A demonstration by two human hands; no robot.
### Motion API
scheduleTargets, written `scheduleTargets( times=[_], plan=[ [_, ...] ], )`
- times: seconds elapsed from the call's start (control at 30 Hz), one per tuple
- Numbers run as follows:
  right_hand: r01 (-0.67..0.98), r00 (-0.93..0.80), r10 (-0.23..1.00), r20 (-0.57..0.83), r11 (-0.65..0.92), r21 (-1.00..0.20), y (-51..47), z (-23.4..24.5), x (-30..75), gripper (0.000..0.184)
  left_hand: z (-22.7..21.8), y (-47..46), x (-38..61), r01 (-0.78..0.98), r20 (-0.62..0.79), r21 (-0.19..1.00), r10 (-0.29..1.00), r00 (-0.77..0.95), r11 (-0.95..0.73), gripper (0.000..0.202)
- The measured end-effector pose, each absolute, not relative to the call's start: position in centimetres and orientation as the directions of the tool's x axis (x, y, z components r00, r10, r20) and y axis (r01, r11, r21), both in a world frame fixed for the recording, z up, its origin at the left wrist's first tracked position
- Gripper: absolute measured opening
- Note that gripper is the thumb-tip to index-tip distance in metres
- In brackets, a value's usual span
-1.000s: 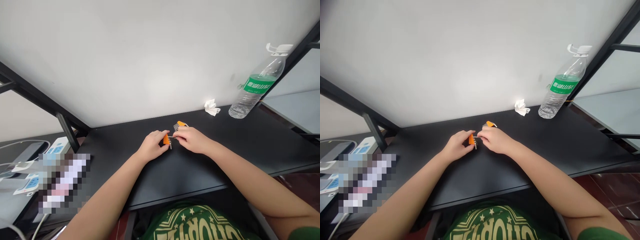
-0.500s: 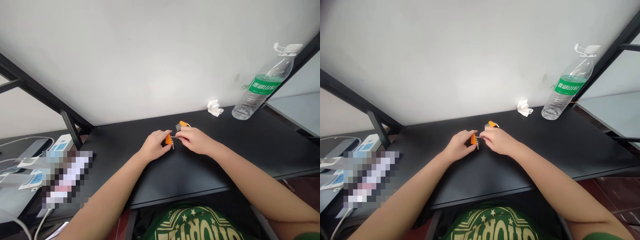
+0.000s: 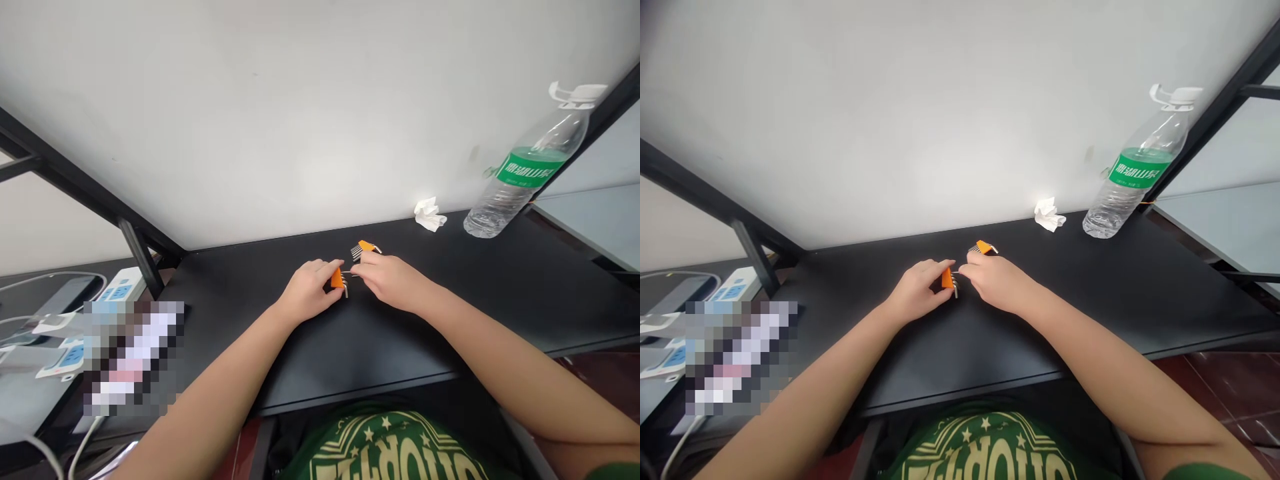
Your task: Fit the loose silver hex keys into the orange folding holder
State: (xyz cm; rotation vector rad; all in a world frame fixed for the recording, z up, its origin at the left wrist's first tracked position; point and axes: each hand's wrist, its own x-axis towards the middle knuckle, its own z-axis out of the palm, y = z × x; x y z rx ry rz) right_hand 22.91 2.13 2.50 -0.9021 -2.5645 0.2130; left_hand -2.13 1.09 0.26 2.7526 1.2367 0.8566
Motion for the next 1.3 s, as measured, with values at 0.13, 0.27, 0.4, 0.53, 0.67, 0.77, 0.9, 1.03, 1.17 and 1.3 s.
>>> scheduleTargets(
  times=[0.13,0.27,0.4,0.53,0.67,0.77,0.9,1.03,1.17,1.3],
  plan=[
    [0.479,-0.721,0.590,0.363,0.803,-0.354,1.8,2.8,22.4,0.029,0.6,0.8,-1.7,0.697,0.438,0.220,0.708,0.554,-0.682,0.043],
    [0.336,-0.639,0.687,0.345,0.653,-0.679,2.1,2.8,22.0,0.017,1.3,0.4,-1.4,0.680,0.407,0.233,0.705,0.581,-0.695,0.028],
    [0.134,-0.587,0.801,0.117,0.239,-0.962,3.0,1.8,21.6,0.015,1.4,0.4,-1.4,0.641,0.483,0.222,0.654,0.583,-0.735,0.032],
    [0.091,-0.615,0.788,-0.026,0.038,-0.995,3.6,1.0,21.5,0.040,1.2,0.3,-1.1,0.551,0.493,0.258,0.599,0.631,-0.794,0.029],
    [0.259,-0.560,0.828,-0.005,0.169,-0.951,4.2,1.5,22.5,0.038,1.2,0.2,-1.0,0.552,0.523,0.263,0.598,0.608,-0.791,0.041],
    [0.507,-0.510,0.853,0.110,0.401,-0.763,4.8,1.9,23.8,0.029,0.9,0.6,-1.6,0.652,0.546,0.262,0.666,0.508,-0.711,0.046],
    [0.722,-0.570,0.819,0.067,0.538,-0.434,5.0,1.6,24.1,0.008,0.4,1.2,-2.3,0.764,0.503,0.303,0.777,0.379,-0.569,0.049],
    [0.784,-0.574,0.818,-0.033,0.538,-0.309,4.5,1.3,23.1,0.010,0.3,1.2,-2.2,0.767,0.482,0.317,0.792,0.376,-0.557,0.049],
    [0.793,-0.586,0.809,-0.036,0.564,-0.230,4.0,1.4,22.5,0.013,0.3,1.0,-1.9,0.748,0.477,0.303,0.774,0.416,-0.590,0.048],
    [0.794,-0.581,0.813,-0.021,0.561,-0.236,3.9,1.2,22.6,0.012,0.3,1.0,-2.0,0.735,0.475,0.304,0.765,0.435,-0.607,0.046]
  ],
)
